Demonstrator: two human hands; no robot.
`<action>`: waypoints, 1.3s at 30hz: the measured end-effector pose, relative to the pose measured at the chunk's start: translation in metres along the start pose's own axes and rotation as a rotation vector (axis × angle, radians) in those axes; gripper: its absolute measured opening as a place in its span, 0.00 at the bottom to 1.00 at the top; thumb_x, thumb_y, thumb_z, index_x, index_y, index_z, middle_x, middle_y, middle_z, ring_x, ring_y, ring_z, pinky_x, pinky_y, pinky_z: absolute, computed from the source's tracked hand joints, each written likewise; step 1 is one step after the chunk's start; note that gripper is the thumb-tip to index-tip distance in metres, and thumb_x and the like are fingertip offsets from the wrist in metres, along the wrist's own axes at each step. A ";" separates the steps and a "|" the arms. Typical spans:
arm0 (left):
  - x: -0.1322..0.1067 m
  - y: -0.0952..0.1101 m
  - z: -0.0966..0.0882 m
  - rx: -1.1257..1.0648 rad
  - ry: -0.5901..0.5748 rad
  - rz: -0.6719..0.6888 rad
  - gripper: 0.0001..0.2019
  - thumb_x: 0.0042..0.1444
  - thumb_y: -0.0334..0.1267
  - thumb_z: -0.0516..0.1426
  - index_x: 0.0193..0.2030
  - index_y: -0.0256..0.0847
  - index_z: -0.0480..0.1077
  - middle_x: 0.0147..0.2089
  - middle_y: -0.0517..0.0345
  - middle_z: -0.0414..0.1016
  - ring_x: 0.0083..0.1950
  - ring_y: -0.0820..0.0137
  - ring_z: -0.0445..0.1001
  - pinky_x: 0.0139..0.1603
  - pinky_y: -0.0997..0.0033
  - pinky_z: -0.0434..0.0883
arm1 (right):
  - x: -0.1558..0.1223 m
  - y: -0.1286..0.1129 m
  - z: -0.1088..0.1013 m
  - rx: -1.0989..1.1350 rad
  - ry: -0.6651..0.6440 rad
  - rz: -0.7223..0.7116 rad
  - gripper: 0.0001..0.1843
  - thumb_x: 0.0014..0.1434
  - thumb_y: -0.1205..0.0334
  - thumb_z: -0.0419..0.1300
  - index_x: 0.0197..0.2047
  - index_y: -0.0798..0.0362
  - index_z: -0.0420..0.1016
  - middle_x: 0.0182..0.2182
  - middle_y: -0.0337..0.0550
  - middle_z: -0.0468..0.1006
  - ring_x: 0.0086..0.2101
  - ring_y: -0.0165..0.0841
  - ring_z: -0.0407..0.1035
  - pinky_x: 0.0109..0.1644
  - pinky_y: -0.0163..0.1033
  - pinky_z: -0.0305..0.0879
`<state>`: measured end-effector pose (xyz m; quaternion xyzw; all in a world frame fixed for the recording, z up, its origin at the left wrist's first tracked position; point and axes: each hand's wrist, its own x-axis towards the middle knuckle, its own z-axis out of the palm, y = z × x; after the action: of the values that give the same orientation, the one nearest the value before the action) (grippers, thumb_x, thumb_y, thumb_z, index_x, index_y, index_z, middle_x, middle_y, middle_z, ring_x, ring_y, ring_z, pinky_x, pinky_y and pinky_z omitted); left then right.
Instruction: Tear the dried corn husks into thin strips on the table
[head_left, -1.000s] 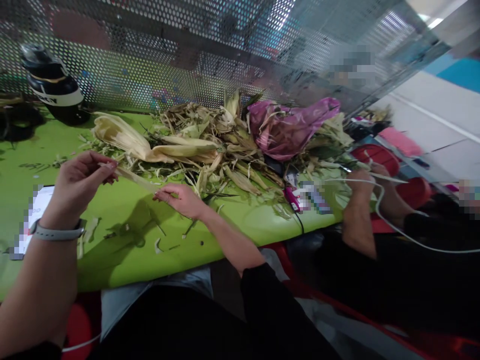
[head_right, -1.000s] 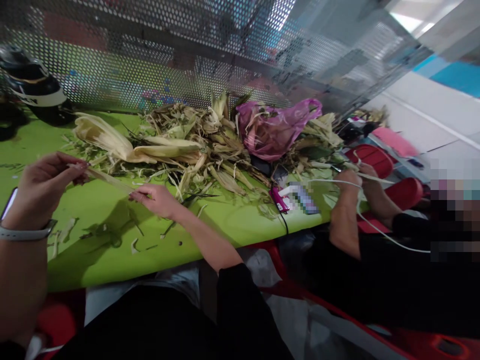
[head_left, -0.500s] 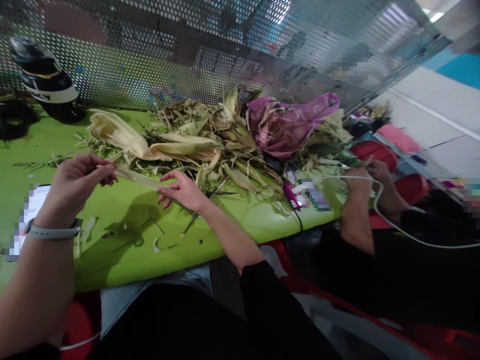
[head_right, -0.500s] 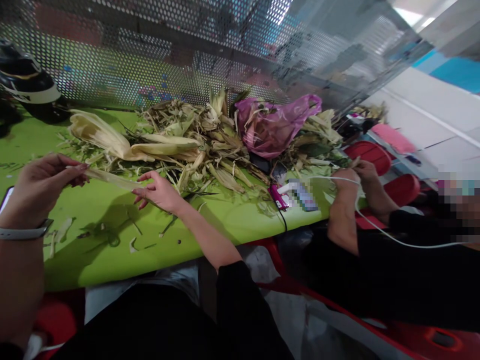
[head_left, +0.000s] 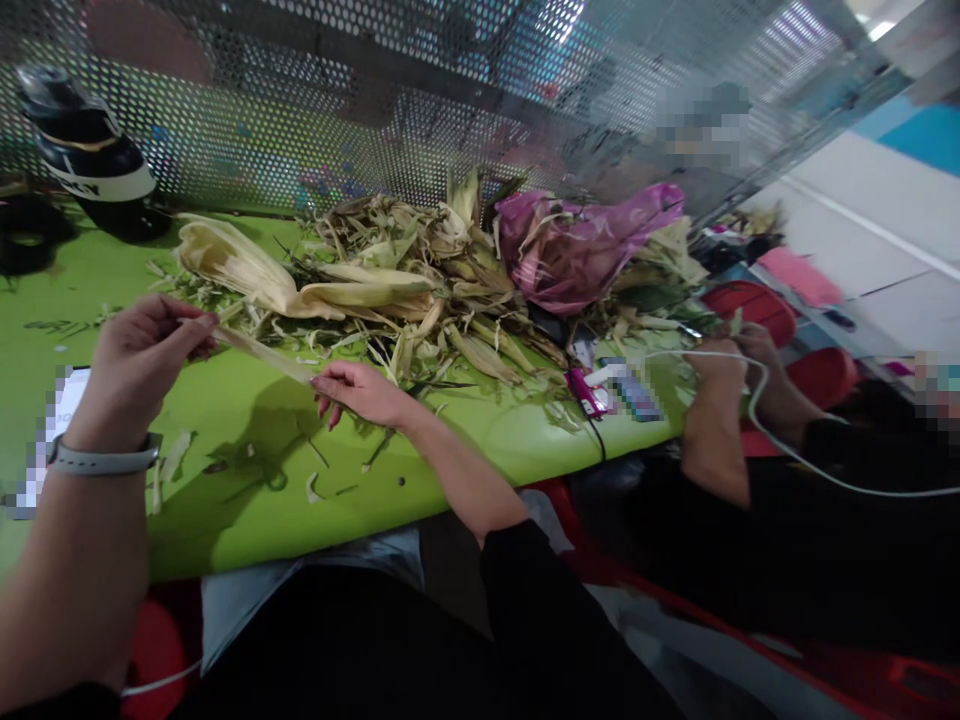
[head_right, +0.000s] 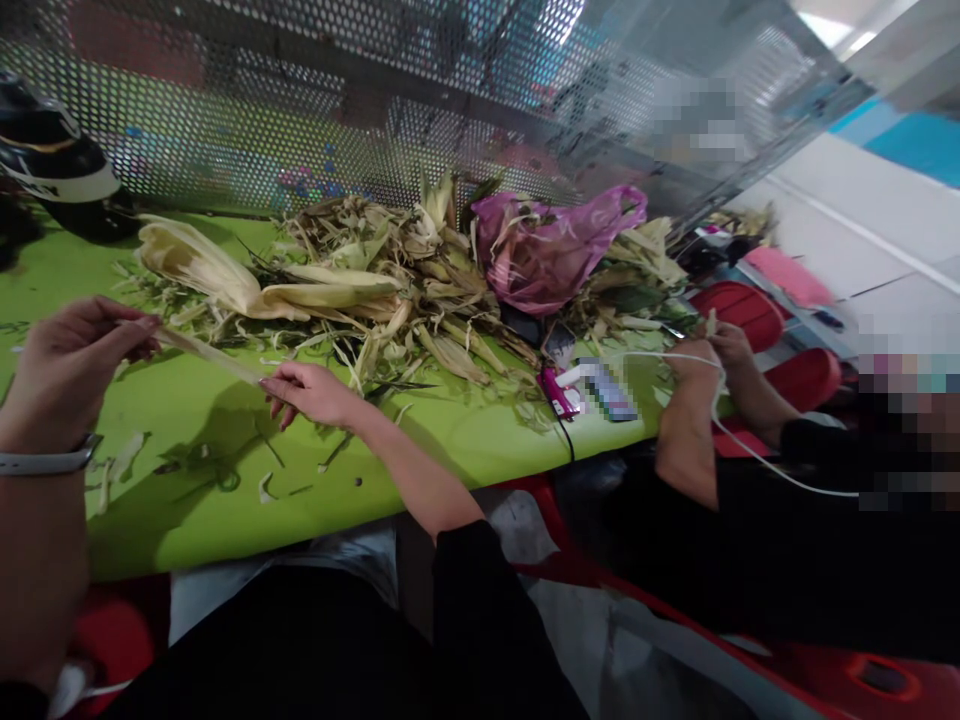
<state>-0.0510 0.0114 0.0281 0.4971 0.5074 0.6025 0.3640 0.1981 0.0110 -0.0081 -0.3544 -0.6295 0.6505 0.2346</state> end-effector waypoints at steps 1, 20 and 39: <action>0.001 -0.001 -0.001 0.014 0.018 -0.013 0.04 0.48 0.27 0.64 0.30 0.34 0.73 0.23 0.61 0.75 0.23 0.79 0.70 0.25 0.84 0.68 | -0.001 -0.001 0.000 -0.003 -0.027 0.010 0.10 0.67 0.59 0.56 0.35 0.55 0.66 0.25 0.36 0.76 0.22 0.25 0.72 0.28 0.32 0.73; -0.071 -0.022 0.087 -0.387 -0.157 -0.642 0.10 0.53 0.42 0.64 0.35 0.37 0.74 0.26 0.59 0.75 0.25 0.74 0.72 0.27 0.77 0.70 | 0.018 0.015 0.021 0.331 0.314 0.059 0.11 0.62 0.55 0.61 0.33 0.52 0.67 0.20 0.30 0.71 0.18 0.24 0.66 0.24 0.31 0.69; -0.078 -0.028 0.090 -0.566 -0.128 -0.651 0.11 0.51 0.39 0.66 0.41 0.38 0.78 0.29 0.61 0.73 0.28 0.76 0.69 0.27 0.81 0.70 | 0.013 0.009 0.019 0.503 0.259 0.130 0.16 0.57 0.52 0.65 0.34 0.57 0.72 0.18 0.33 0.73 0.18 0.25 0.68 0.25 0.31 0.70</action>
<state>0.0534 -0.0334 -0.0174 0.2283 0.4289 0.5395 0.6877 0.1764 0.0075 -0.0198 -0.4046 -0.3894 0.7491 0.3513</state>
